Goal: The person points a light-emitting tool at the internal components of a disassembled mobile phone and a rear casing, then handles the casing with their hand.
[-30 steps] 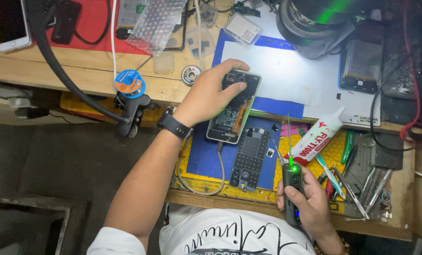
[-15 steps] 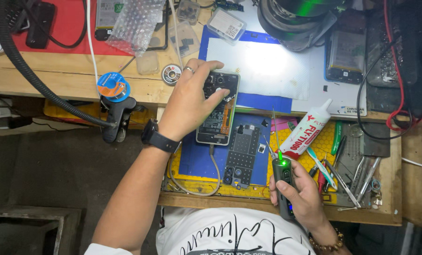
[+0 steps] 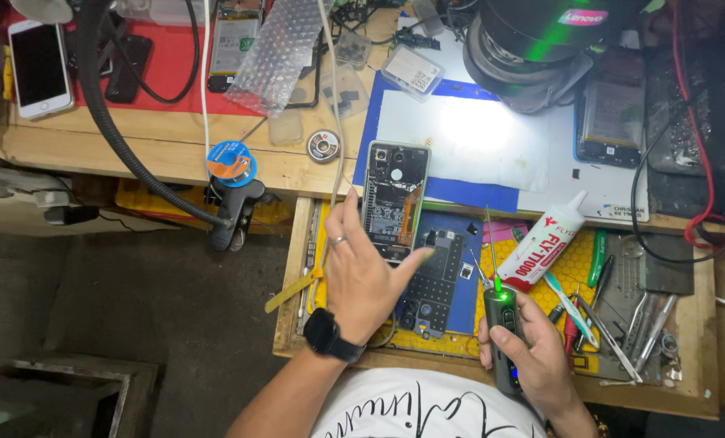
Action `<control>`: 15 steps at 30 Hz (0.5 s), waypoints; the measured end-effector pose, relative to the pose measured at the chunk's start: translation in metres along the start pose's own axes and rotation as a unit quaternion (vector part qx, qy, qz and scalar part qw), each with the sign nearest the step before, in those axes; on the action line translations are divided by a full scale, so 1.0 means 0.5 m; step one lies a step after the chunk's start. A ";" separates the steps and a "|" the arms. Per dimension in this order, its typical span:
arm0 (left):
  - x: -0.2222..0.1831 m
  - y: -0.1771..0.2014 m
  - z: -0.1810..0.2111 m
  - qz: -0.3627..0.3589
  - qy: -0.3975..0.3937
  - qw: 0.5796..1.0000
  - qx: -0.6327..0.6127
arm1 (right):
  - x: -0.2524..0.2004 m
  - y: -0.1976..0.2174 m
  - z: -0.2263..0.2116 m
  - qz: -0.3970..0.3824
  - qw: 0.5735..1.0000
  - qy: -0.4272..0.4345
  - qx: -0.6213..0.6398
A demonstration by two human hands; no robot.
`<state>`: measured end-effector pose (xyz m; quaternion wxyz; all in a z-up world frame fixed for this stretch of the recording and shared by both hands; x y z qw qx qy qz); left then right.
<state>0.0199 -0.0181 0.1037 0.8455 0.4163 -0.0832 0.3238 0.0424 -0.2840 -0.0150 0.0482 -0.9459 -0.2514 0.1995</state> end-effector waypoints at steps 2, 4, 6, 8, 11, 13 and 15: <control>-0.001 -0.029 -0.012 -0.010 0.017 1.000 0.016 | -0.003 -0.003 -0.002 -0.003 1.000 0.008 0.004; 0.001 -0.054 -0.019 -0.039 0.053 0.998 -0.005 | 0.001 -0.004 -0.006 -0.003 1.000 0.013 0.007; 0.012 -0.062 -0.025 -0.065 0.087 0.994 -0.025 | -0.004 -0.001 -0.005 0.006 1.000 0.007 0.011; 0.014 -0.060 -0.032 -0.094 0.127 0.986 -0.043 | -0.002 0.002 -0.003 0.007 1.000 0.007 0.010; 0.021 0.004 -0.021 -0.080 0.080 0.992 -0.059 | -0.002 0.006 -0.003 0.004 1.000 0.016 0.010; 0.010 0.039 -0.029 -0.139 0.072 0.981 -0.116 | -0.002 0.007 0.000 -0.001 1.000 0.019 0.010; 0.002 0.066 -0.055 -0.224 0.119 0.951 -0.178 | -0.001 0.009 0.003 -0.004 1.000 0.016 0.013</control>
Point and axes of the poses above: each hand's wrist, its own x-axis towards the middle knuckle, its own y-axis out of the back of the hand, z = x × y, the point moved 10 cm from there along x, towards the middle knuckle, and after that the axes turned 2 degrees about x, right-handed, at the moved point
